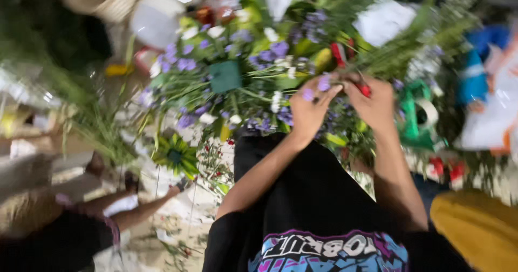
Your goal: The person assembles a floral arrangement on the floor, trimming stems with shears and inserting various purple, white, and yellow flowers into a green floral foam block.
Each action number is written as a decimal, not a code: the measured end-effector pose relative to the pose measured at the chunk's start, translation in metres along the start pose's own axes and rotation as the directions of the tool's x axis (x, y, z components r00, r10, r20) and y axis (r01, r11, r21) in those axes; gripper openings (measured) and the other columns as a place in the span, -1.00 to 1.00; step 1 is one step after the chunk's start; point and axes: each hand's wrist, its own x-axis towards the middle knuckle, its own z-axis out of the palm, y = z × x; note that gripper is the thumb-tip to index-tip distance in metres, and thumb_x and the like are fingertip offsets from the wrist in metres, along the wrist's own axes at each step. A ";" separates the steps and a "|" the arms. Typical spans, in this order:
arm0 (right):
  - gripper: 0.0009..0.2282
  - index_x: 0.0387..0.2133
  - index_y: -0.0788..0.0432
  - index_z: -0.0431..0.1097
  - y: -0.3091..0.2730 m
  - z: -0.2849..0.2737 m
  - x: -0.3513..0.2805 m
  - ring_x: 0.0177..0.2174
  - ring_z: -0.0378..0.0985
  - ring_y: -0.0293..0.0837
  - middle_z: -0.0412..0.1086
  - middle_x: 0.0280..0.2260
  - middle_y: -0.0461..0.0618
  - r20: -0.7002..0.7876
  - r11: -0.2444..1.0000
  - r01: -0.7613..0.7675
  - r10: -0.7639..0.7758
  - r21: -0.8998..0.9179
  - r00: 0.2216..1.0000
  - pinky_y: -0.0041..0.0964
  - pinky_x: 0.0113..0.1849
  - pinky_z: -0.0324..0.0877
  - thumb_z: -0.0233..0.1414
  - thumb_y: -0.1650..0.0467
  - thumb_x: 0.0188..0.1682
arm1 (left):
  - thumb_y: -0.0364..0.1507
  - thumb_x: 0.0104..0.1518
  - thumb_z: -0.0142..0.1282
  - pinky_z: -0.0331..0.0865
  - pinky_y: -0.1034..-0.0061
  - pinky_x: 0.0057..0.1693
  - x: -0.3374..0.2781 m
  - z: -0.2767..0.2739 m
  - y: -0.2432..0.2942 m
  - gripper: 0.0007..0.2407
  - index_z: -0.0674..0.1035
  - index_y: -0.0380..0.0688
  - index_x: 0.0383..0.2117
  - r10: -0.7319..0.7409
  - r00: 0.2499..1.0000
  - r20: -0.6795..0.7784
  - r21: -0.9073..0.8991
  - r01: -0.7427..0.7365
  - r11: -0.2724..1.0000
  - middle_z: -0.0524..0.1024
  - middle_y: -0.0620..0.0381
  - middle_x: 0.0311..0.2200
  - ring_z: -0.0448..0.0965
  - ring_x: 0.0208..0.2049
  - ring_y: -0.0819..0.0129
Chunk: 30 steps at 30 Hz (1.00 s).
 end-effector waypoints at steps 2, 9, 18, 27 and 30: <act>-0.92 -0.22 0.24 0.61 0.018 -0.006 -0.018 -0.60 0.33 -0.15 0.29 -0.65 0.09 0.002 0.995 -0.086 0.086 0.043 0.996 -0.22 -0.51 0.22 0.22 0.57 0.06 | -0.45 -0.02 0.45 0.57 0.38 -0.03 -0.009 0.004 -0.018 -0.82 0.69 -0.15 -0.33 -0.035 0.989 -0.144 -0.162 0.011 0.987 0.68 0.02 -0.38 0.72 -0.22 0.23; -0.37 0.02 0.24 0.30 0.014 0.024 -0.038 -0.83 0.12 -0.22 0.31 -0.61 0.24 0.176 0.515 -0.627 0.673 0.585 0.718 -0.45 -0.73 -0.06 -0.72 0.16 0.13 | -0.31 0.06 0.38 0.54 0.66 -0.14 -0.031 0.004 -0.058 -0.88 0.68 0.10 -0.56 0.120 0.965 -0.234 0.210 -0.070 0.975 0.68 0.28 -0.51 0.73 -0.39 0.43; -0.39 -0.65 0.26 0.34 0.010 -0.009 -0.034 -0.68 0.18 -0.24 0.46 0.12 0.13 0.093 0.800 -0.600 0.596 0.019 0.797 -0.27 -0.62 -0.04 -0.31 0.13 0.34 | -0.36 0.42 -0.18 0.63 0.60 -0.38 0.022 -0.187 0.003 -0.69 0.59 -0.14 -0.46 0.073 0.710 -0.701 0.143 0.039 0.989 0.67 0.11 -0.48 0.71 -0.53 0.41; -0.54 -0.50 0.15 0.54 0.036 0.008 -0.037 -0.71 0.27 -0.24 0.31 -0.70 0.01 0.189 0.901 -0.434 0.428 -0.010 0.884 -0.40 -0.62 0.19 -0.21 0.32 0.37 | -0.55 0.12 0.25 0.61 0.45 -0.43 0.058 -0.229 -0.118 -0.93 0.68 -0.29 -0.48 -0.370 0.741 -0.560 0.098 0.502 0.859 0.64 -0.10 -0.61 0.71 -0.59 0.25; -0.80 -0.41 0.15 0.58 0.037 -0.005 -0.042 -0.46 0.50 0.11 0.43 -0.54 0.16 0.141 0.925 -0.304 0.340 -0.228 0.930 -0.11 -0.32 0.38 0.21 0.33 0.19 | -0.65 0.06 0.20 0.65 0.35 -0.44 0.059 -0.232 -0.147 -0.84 0.53 -0.18 -0.63 -0.546 0.746 -0.383 -0.610 0.240 0.755 0.52 0.04 -0.66 0.67 -0.57 0.15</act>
